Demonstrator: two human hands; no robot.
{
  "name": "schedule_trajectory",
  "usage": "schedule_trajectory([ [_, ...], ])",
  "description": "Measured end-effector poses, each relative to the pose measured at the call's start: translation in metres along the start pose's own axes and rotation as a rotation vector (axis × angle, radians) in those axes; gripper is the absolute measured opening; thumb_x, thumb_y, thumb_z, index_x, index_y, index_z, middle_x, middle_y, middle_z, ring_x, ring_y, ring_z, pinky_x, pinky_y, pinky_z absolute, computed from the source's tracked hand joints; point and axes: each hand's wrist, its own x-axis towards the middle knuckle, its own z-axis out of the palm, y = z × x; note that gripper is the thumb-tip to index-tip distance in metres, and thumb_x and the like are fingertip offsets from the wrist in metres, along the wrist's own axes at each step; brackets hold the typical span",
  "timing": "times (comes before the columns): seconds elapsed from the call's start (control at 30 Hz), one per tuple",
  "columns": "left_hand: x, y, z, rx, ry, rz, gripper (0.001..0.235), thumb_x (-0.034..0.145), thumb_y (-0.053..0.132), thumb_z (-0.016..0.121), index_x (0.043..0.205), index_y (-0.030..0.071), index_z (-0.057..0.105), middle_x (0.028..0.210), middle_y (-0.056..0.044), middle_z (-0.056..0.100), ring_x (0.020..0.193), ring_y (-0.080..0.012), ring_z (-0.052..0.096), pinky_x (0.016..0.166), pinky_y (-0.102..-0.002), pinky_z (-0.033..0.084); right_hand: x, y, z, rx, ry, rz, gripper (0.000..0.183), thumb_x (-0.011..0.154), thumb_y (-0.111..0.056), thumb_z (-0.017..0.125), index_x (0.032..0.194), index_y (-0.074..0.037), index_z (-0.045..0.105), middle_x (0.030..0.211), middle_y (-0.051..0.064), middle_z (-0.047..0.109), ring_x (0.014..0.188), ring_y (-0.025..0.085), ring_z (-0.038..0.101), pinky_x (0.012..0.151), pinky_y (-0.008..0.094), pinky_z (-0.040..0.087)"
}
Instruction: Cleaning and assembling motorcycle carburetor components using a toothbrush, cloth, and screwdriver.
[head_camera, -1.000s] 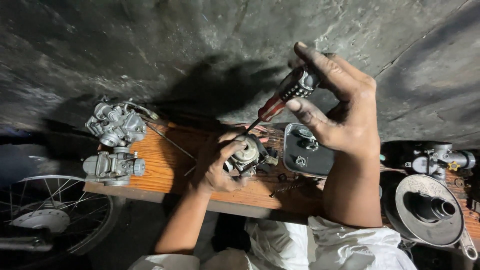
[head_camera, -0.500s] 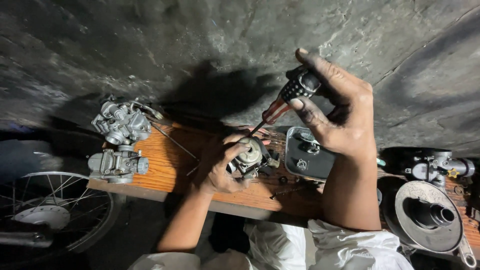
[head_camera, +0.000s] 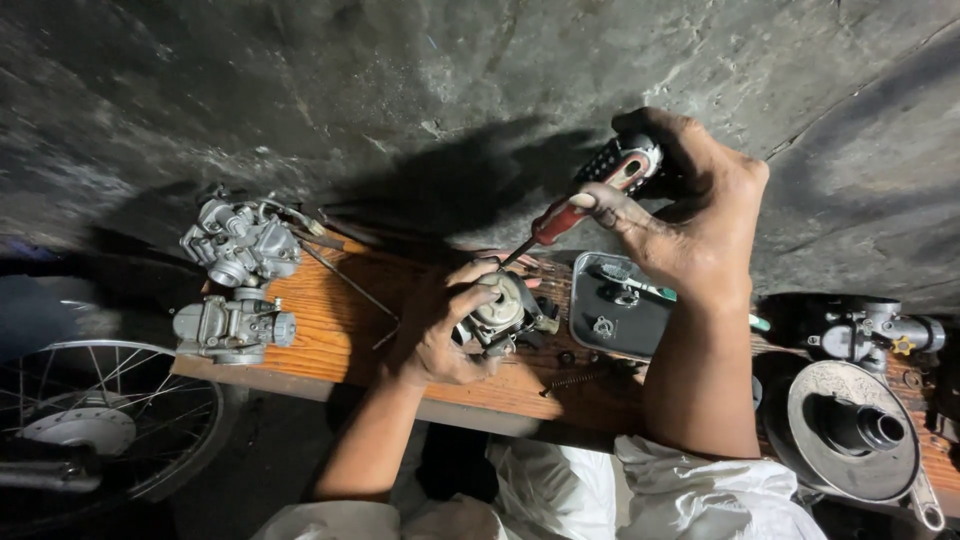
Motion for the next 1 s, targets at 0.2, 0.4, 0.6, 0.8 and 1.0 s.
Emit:
schedule_trajectory([
  [0.2,-0.002,-0.001,0.002,0.024,0.020,0.023,0.063,0.087,0.044,0.067,0.136,0.009,0.048,0.138,-0.020,0.060,0.126,-0.0354,0.064,0.105,-0.048,0.051,0.008,-0.029,-0.006,0.293,-0.110,-0.034,0.051,0.097,-0.012,0.062,0.135,0.021,0.053,0.124,0.033,0.067,0.115,0.037,0.071,0.094,0.039,0.063],
  [0.4,0.000,-0.002,0.002,-0.124,-0.003,0.034,0.073,0.087,0.037,0.077,0.145,0.011,0.040,0.144,-0.023,0.053,0.135,-0.0434,0.061,0.112,-0.050,0.052,0.003,-0.006,0.002,0.068,-0.052,-0.123,0.058,0.093,-0.029,0.081,0.131,0.010,0.062,0.124,0.023,0.071,0.112,0.028,0.070,0.099,0.036,0.054],
  [0.6,-0.012,-0.003,0.005,-0.058,-0.022,-0.035,0.065,0.086,0.044,0.071,0.137,0.009,0.049,0.138,-0.022,0.058,0.129,-0.0381,0.061,0.109,-0.048,0.054,0.005,-0.022,-0.006,0.035,-0.114,-0.151,0.062,0.100,-0.037,0.059,0.137,0.013,0.057,0.131,0.030,0.067,0.122,0.041,0.068,0.104,0.047,0.054],
  [0.8,-0.014,-0.003,0.008,-0.070,-0.009,-0.087,0.078,0.078,0.050,0.087,0.139,0.020,0.049,0.140,-0.025,0.055,0.129,-0.0380,0.056,0.107,-0.052,0.051,0.006,-0.024,-0.012,0.282,-0.195,-0.100,0.057,0.100,-0.020,0.060,0.147,0.011,0.046,0.128,0.030,0.070,0.118,0.033,0.072,0.104,0.038,0.057],
  [1.0,-0.021,-0.025,-0.001,0.053,-0.090,-0.029,0.092,0.074,0.067,0.085,0.136,0.010,0.049,0.132,-0.019,0.058,0.119,-0.0352,0.061,0.105,-0.049,0.049,0.003,-0.019,-0.003,0.159,-0.149,-0.122,0.052,0.094,-0.019,0.081,0.134,0.007,0.058,0.132,0.023,0.069,0.123,0.030,0.068,0.109,0.038,0.053],
])
